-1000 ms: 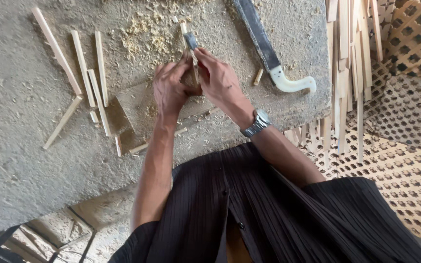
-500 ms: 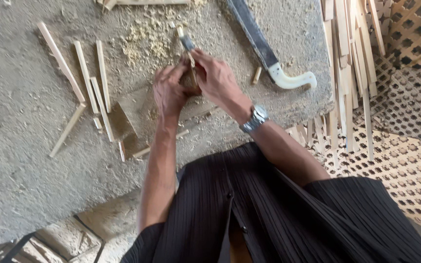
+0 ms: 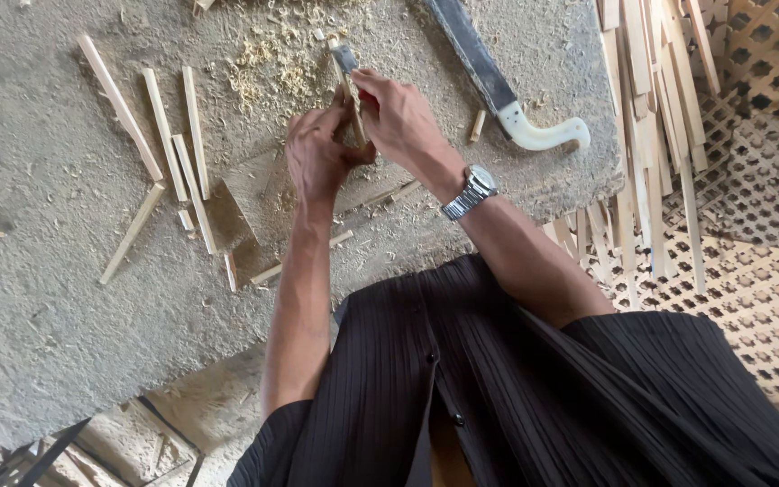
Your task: The person uses a small knife to shave and shape a thin wooden stick held against a wooden block. The person repeatedly rotates the stick and shaves its surface, producing wood shavings that accumulate on the work surface.
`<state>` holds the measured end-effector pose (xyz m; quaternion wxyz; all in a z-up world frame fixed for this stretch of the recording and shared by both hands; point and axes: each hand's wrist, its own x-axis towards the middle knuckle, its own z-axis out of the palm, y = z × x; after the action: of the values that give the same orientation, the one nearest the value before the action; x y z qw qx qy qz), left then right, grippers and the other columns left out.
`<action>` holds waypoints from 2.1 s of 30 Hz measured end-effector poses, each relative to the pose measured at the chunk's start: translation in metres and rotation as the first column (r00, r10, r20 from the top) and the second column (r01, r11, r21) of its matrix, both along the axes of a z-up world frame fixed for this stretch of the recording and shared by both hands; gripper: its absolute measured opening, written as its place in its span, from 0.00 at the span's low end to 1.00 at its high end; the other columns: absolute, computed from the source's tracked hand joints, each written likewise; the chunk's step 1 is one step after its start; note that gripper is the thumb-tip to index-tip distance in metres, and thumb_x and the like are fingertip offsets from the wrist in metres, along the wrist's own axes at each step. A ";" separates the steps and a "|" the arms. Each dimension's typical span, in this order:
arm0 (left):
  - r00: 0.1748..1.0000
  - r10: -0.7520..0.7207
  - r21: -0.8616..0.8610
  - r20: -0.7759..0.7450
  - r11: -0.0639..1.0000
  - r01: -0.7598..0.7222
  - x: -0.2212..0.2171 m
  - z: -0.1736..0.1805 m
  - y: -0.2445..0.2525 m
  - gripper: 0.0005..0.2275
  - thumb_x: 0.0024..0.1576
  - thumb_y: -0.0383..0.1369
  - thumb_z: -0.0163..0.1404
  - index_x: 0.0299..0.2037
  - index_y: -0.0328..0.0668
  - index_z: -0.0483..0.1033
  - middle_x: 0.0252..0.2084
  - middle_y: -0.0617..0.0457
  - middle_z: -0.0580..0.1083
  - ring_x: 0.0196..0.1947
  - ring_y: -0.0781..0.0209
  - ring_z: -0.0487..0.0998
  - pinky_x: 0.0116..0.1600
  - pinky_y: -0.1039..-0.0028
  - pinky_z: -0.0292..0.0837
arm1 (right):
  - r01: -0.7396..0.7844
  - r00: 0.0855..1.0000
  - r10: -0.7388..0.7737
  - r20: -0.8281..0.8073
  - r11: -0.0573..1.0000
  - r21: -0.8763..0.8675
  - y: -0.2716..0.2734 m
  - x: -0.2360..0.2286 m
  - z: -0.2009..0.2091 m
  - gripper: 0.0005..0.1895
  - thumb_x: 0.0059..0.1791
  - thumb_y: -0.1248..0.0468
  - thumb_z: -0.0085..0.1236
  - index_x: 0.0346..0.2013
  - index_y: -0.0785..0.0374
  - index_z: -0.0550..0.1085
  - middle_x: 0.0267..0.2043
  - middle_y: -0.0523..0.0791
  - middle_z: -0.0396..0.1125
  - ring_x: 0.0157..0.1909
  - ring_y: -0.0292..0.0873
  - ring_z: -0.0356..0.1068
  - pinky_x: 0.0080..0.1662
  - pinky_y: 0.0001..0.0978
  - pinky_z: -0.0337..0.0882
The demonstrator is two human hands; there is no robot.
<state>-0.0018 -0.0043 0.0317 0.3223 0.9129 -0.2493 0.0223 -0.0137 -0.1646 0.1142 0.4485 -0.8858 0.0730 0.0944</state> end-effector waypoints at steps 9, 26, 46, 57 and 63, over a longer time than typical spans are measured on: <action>0.998 -0.008 0.030 0.059 1.000 0.006 0.000 -0.008 0.000 0.20 0.51 0.44 0.68 0.50 0.50 0.80 0.31 0.64 0.80 0.31 0.65 0.77 0.48 0.69 0.70 | -0.040 0.998 0.041 0.052 0.999 -0.033 -0.006 0.003 -0.004 0.16 0.55 0.72 0.42 0.55 0.70 0.71 0.37 0.55 0.75 0.12 0.30 0.53 0.14 0.20 0.54; 0.989 -0.024 -0.015 0.146 1.000 0.027 -0.002 -0.003 0.001 0.18 0.55 0.43 0.67 0.51 0.48 0.78 0.27 0.63 0.78 0.22 0.68 0.73 0.40 0.73 0.73 | -0.037 0.994 0.058 0.096 0.976 -0.213 -0.002 0.005 -0.010 0.14 0.56 0.70 0.42 0.51 0.66 0.75 0.29 0.47 0.74 0.13 0.31 0.48 0.17 0.25 0.47; 0.999 -0.020 0.032 -0.038 0.999 0.021 -0.002 -0.007 0.006 0.30 0.46 0.55 0.65 0.52 0.43 0.80 0.58 0.52 0.78 0.37 0.61 0.75 0.48 0.70 0.69 | 0.171 0.919 -0.078 -0.387 0.962 0.212 -0.007 -0.032 0.074 0.39 0.42 0.70 0.57 0.68 0.51 0.60 0.68 0.50 0.59 0.21 0.28 0.54 0.25 0.18 0.57; 0.990 -0.035 -0.020 0.133 0.999 0.038 -0.001 -0.028 0.006 0.26 0.52 0.62 0.57 0.42 0.47 0.83 0.55 0.51 0.79 0.45 0.63 0.81 0.44 0.73 0.68 | 0.127 0.992 -0.124 -0.031 0.982 0.141 -0.021 -0.100 0.047 0.22 0.56 0.69 0.45 0.66 0.66 0.63 0.35 0.45 0.71 0.18 0.28 0.53 0.17 0.20 0.56; 0.990 -0.001 0.005 0.142 1.000 0.001 0.000 -0.032 0.004 0.14 0.57 0.48 0.62 0.39 0.47 0.82 0.46 0.56 0.84 0.29 0.65 0.72 0.38 0.74 0.63 | 0.097 0.993 -0.107 0.050 0.982 0.163 -0.004 -0.090 0.039 0.20 0.54 0.70 0.48 0.62 0.63 0.67 0.68 0.60 0.59 0.16 0.27 0.50 0.17 0.16 0.55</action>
<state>-0.0020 -0.0004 -0.0001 0.3014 0.9097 -0.2722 0.0866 -0.1032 -0.1686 0.1535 0.5246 -0.8442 0.0974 0.0511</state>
